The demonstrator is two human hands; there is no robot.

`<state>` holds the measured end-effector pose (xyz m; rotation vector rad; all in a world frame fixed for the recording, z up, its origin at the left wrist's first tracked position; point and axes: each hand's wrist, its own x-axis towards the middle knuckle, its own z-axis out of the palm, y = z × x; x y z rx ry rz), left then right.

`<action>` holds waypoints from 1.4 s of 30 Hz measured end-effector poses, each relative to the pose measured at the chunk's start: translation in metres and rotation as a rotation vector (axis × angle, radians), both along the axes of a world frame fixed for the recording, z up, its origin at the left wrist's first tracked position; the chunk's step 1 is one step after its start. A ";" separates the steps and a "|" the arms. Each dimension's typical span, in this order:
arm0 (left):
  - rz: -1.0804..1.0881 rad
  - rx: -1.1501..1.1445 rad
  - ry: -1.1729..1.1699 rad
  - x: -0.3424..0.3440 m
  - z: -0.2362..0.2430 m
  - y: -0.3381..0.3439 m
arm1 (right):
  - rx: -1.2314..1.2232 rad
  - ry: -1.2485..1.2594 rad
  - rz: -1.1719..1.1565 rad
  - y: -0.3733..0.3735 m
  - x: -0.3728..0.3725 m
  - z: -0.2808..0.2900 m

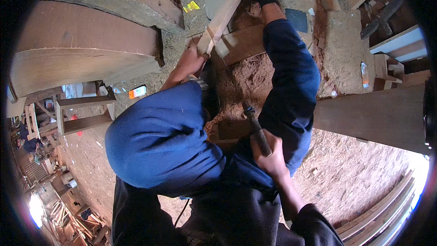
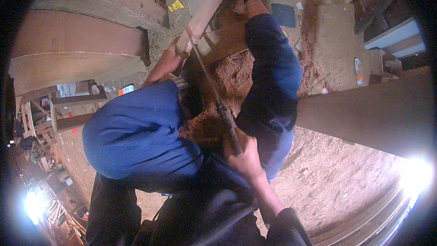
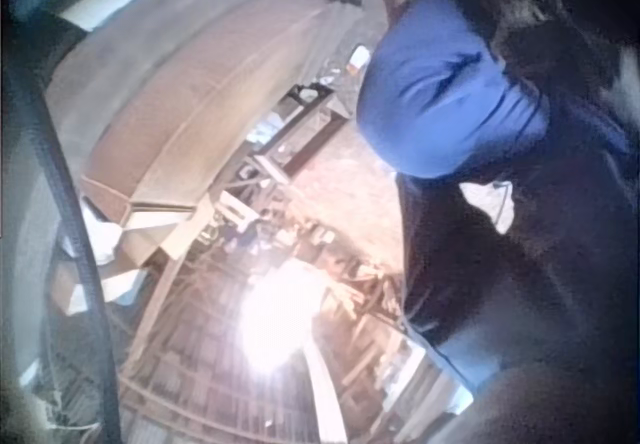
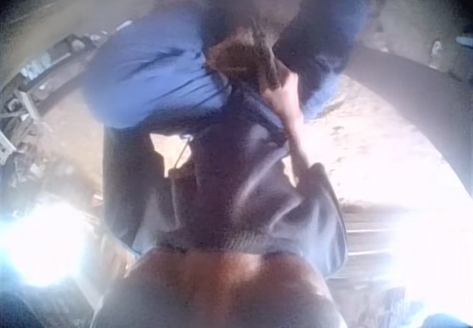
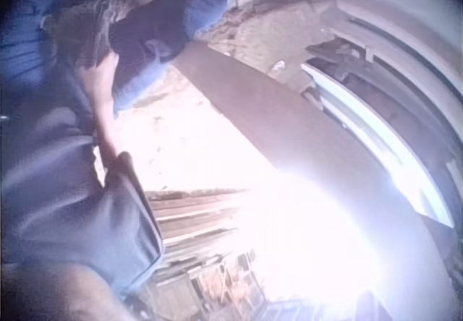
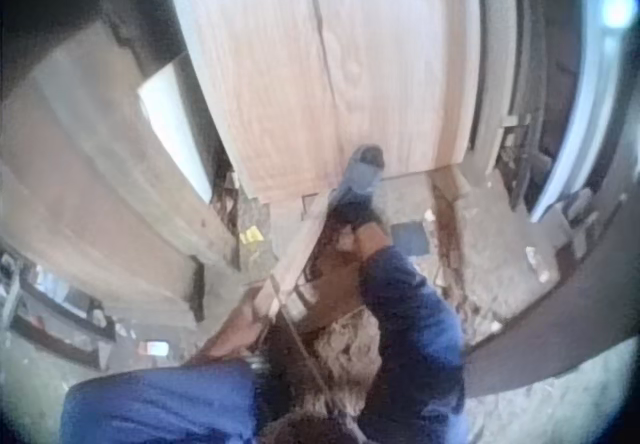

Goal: The person uses a hand saw to cut a piece of wood while sitting on the floor. The wood is held steady with the left hand and sawed with the right hand, producing sawdust.

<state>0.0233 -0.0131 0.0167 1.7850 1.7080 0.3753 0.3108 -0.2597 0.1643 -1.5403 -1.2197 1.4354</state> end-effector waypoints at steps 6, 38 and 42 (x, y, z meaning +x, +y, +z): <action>0.043 -0.092 0.046 0.006 0.019 0.001 | -0.173 -0.044 -0.028 -0.033 0.023 0.033; -0.020 0.023 -0.066 -0.012 -0.005 0.001 | -0.075 -0.057 0.034 0.007 0.016 0.038; 0.016 -0.057 0.097 0.011 0.011 0.002 | -0.223 -0.079 0.020 -0.014 0.032 0.065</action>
